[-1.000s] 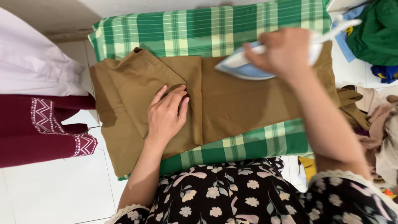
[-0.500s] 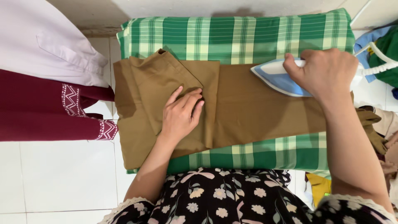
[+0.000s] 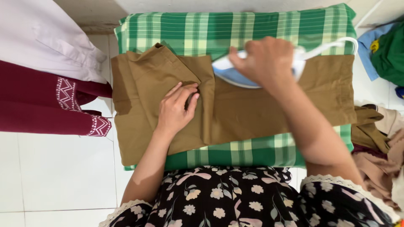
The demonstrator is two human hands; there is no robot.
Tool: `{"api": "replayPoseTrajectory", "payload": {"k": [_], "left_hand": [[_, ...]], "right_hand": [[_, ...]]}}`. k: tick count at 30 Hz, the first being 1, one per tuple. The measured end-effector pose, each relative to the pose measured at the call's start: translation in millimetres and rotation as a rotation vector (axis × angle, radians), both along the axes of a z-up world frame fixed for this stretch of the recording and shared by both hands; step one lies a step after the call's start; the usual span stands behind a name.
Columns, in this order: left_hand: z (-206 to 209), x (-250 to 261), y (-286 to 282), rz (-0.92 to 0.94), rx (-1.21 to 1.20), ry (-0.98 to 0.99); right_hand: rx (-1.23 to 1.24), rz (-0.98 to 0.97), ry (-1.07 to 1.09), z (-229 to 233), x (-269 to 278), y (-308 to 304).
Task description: The person irons a pair of brown trousers on a green and white checkered ironing board. They repeatedly smooth the fabric with their hands and use a blue and white iron to press different sections, including the waistband, pockets, and legs, before folding the trousers.
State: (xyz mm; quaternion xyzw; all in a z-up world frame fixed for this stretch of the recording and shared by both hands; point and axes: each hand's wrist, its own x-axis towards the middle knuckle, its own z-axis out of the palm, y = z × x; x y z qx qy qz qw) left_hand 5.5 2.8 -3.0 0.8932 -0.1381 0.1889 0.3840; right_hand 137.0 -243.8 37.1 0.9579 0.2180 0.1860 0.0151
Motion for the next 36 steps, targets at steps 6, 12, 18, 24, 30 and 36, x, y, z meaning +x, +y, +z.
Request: {"api": "replayPoseTrajectory", "payload": {"k": [6, 12, 18, 24, 30, 36], "left_hand": [[0, 1, 0, 0.000, 0.020, -0.009], [2, 0, 0, -0.016, 0.042, 0.016], [4, 2, -1, -0.004, 0.047, 0.029], [4, 0, -3, -0.004, 0.119, -0.003], [10, -2, -6, -0.018, 0.193, -0.005], [26, -11, -16, -0.027, 0.404, -0.106]], "right_hand": [[-0.261, -0.140, -0.105, 11, -5, -145], [-0.187, -0.075, -0.009, 13, -7, -187], [-0.097, 0.094, 0.119, 2, -64, -52], [0.044, 0.102, 0.156, 19, -98, -56], [-0.168, -0.160, 0.087, 45, -104, -189], [-0.036, -0.094, 0.189, 34, -114, -153]]}}
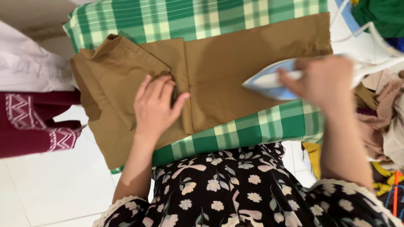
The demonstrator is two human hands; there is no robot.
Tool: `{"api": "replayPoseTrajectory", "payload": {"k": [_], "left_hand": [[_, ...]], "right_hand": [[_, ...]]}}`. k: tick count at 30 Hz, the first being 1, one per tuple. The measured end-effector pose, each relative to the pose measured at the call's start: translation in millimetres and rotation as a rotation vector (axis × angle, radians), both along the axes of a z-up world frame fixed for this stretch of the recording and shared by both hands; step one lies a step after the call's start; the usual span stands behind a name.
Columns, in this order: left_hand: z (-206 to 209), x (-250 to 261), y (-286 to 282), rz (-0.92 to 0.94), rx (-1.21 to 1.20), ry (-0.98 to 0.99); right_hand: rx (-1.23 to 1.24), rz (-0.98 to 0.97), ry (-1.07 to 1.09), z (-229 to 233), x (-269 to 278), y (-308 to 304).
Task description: The person irons a pair of brown trousers on a green and white checkered ironing board. They repeatedly smooth the fabric with their hands and use a blue and white iron to press different sections, including the waistband, pockets, and legs, before folding the trousers.
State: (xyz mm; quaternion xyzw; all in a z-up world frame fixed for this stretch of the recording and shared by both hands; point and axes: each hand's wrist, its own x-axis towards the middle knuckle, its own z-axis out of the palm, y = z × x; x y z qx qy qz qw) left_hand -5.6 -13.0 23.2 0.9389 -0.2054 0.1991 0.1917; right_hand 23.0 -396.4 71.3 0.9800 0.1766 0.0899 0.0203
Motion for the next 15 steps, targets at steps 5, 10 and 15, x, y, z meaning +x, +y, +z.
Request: {"api": "replayPoseTrajectory", "payload": {"k": [5, 10, 15], "left_hand": [[2, -37, -26, 0.096, 0.092, 0.179], [-4, -56, -8, 0.192, -0.080, 0.404], [3, -73, 67, 0.407, -0.650, 0.405]], "right_hand": [[0.061, 0.119, -0.156, -12, -31, 124], [-0.012, 0.023, -0.063, -3, -37, 115], [0.021, -0.089, 0.199, 22, -47, 65]]}}
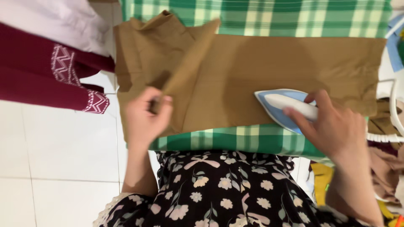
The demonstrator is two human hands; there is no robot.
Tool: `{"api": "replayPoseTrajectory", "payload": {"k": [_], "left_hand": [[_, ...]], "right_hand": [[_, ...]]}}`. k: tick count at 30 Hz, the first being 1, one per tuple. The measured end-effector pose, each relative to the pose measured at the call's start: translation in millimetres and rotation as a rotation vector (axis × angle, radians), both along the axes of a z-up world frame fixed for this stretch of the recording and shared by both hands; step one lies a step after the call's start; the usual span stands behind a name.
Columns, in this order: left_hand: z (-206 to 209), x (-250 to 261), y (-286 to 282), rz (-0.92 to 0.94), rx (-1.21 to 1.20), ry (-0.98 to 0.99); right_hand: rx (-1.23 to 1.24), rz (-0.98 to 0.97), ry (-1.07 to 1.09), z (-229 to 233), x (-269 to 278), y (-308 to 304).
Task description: The person irons a pair of brown trousers on a green and white checkered ironing board. They repeatedly smooth the fabric with their hands and use a blue and white iron to press different sections, including the waistband, pockets, and legs, before folding the trousers.
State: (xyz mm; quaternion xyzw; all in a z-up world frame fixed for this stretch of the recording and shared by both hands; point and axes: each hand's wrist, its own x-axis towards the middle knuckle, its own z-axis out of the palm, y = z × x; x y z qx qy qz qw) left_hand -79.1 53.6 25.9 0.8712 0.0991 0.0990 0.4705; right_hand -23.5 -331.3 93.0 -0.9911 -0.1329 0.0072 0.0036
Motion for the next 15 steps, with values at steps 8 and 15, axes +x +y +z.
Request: {"api": "replayPoseTrajectory", "payload": {"k": [8, 15], "left_hand": [[19, -10, 38, 0.211, 0.467, 0.131], [-4, 67, 17, 0.152, 0.796, -0.242]], "right_hand": [[0.258, 0.374, -0.160, -7, 37, 85], [0.245, 0.389, -0.338, -29, 103, 164]]}}
